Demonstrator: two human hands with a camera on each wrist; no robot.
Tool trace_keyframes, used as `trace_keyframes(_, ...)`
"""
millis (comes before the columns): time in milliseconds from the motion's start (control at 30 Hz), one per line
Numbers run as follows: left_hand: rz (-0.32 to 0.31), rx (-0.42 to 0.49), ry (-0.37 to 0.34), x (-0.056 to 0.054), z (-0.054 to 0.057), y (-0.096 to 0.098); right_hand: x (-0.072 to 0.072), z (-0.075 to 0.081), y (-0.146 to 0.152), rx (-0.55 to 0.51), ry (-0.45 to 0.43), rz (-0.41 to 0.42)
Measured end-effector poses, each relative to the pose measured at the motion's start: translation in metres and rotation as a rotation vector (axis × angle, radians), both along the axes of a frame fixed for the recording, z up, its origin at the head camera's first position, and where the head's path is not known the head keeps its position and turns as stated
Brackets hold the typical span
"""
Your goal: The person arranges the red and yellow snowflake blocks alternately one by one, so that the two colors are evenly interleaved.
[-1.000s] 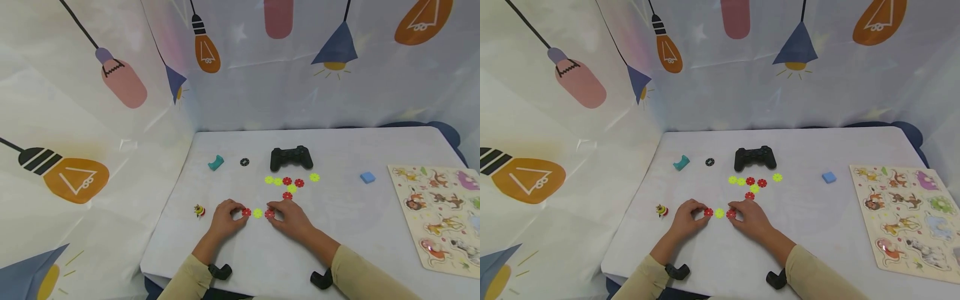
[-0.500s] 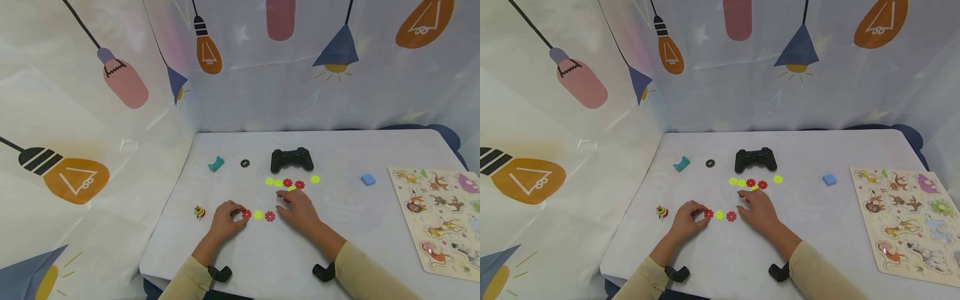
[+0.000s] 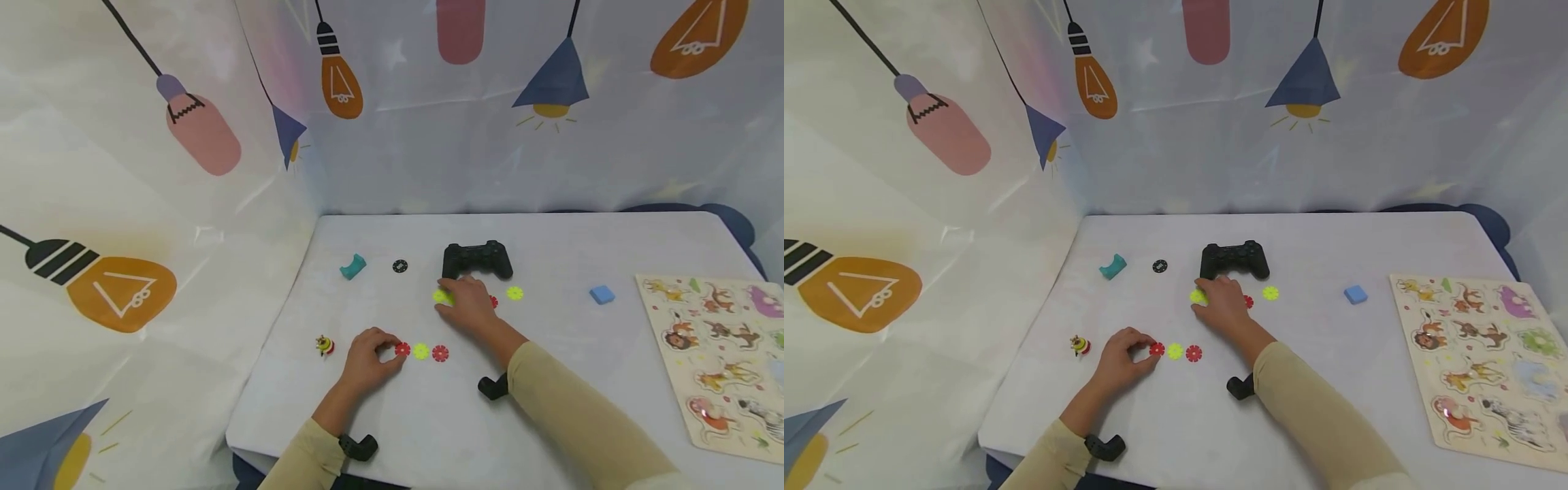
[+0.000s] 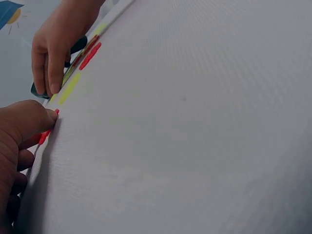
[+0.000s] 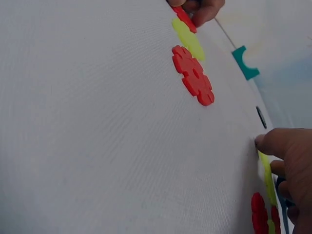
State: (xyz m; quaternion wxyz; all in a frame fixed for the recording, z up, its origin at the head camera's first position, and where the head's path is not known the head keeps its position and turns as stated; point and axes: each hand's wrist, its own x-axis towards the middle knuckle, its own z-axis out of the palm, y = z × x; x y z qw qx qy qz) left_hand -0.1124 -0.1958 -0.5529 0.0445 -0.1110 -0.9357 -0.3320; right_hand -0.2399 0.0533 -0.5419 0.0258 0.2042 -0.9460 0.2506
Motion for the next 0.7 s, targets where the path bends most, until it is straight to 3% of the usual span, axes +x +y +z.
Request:
trace_keyframes(333,0.000,-0.001,-0.019,-0.002,-0.001,0.000,-0.001,-0.001,-0.005,-0.009,0.019,-0.043)
trace_keyframes(500,-0.006,-0.002,-0.008,-0.002,0.000,-0.001,0.001,0.000,-0.004,-0.016,0.030,-0.016)
trace_keyframes(600,-0.011,-0.002,0.005,-0.001,0.000,-0.001,0.009,0.007,0.001,-0.048,0.051,-0.003)
trace_keyframes(700,-0.009,-0.008,0.020,-0.001,-0.002,0.000,0.029,0.017,0.016,-0.085,0.068,0.018)
